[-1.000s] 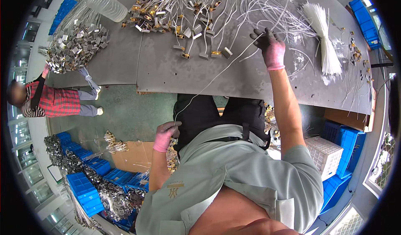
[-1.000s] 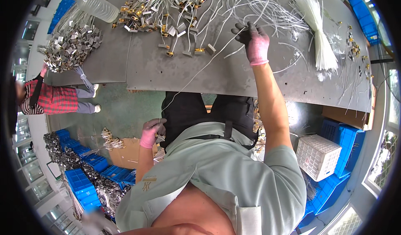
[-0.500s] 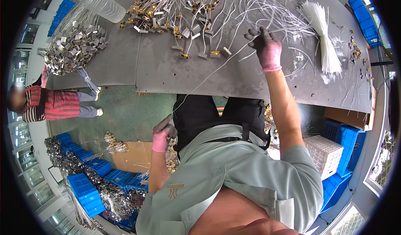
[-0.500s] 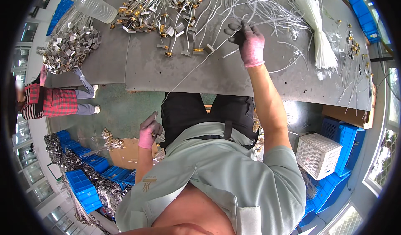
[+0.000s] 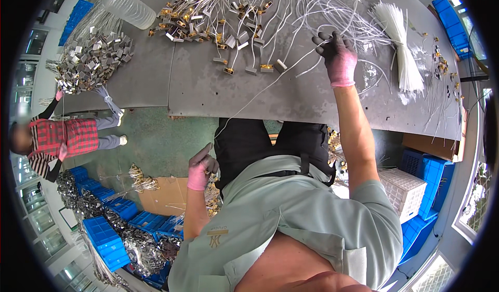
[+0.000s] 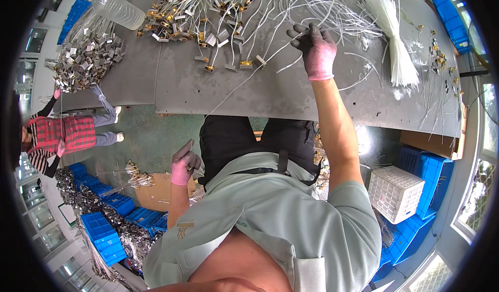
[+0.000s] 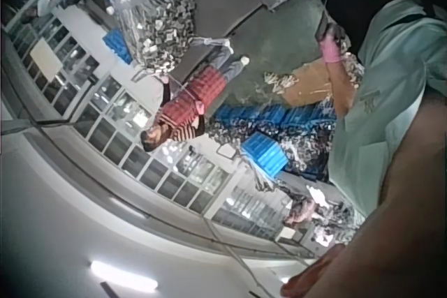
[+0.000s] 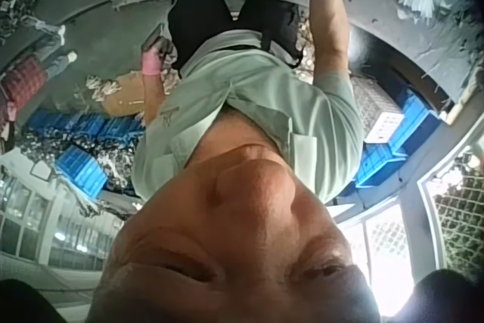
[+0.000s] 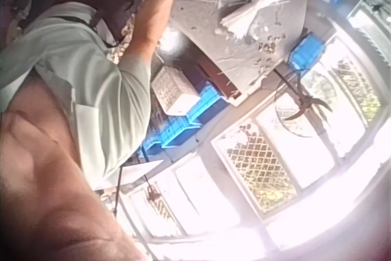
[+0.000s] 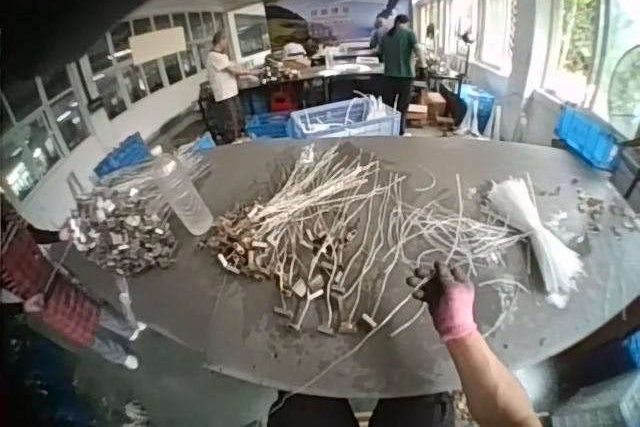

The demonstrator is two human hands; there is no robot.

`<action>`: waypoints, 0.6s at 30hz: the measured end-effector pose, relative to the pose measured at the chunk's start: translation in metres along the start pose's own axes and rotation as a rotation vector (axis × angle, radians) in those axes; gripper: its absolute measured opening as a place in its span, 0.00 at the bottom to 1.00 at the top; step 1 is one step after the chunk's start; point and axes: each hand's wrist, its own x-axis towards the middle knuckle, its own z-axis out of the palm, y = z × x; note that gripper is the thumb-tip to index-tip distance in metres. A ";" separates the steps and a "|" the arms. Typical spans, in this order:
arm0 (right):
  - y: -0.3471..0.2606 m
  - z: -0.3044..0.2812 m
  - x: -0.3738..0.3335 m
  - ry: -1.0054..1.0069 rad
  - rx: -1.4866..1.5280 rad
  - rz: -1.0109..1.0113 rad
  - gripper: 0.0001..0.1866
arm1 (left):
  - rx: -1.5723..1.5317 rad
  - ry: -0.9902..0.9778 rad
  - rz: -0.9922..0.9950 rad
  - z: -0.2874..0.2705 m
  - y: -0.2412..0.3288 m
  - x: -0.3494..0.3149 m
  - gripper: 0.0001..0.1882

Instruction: Sorting and bundling wire harnesses on a factory production floor.

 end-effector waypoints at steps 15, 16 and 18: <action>0.051 0.083 -0.099 -0.559 -0.394 0.404 0.12 | -0.203 -0.279 -0.005 0.091 0.028 0.050 0.25; 0.050 0.087 -0.100 -0.572 -0.354 0.409 0.13 | -0.204 -0.269 -0.003 0.091 0.027 0.051 0.25; 0.050 0.088 -0.099 -0.614 -0.391 0.401 0.13 | -0.240 -0.357 0.001 0.090 0.030 0.055 0.25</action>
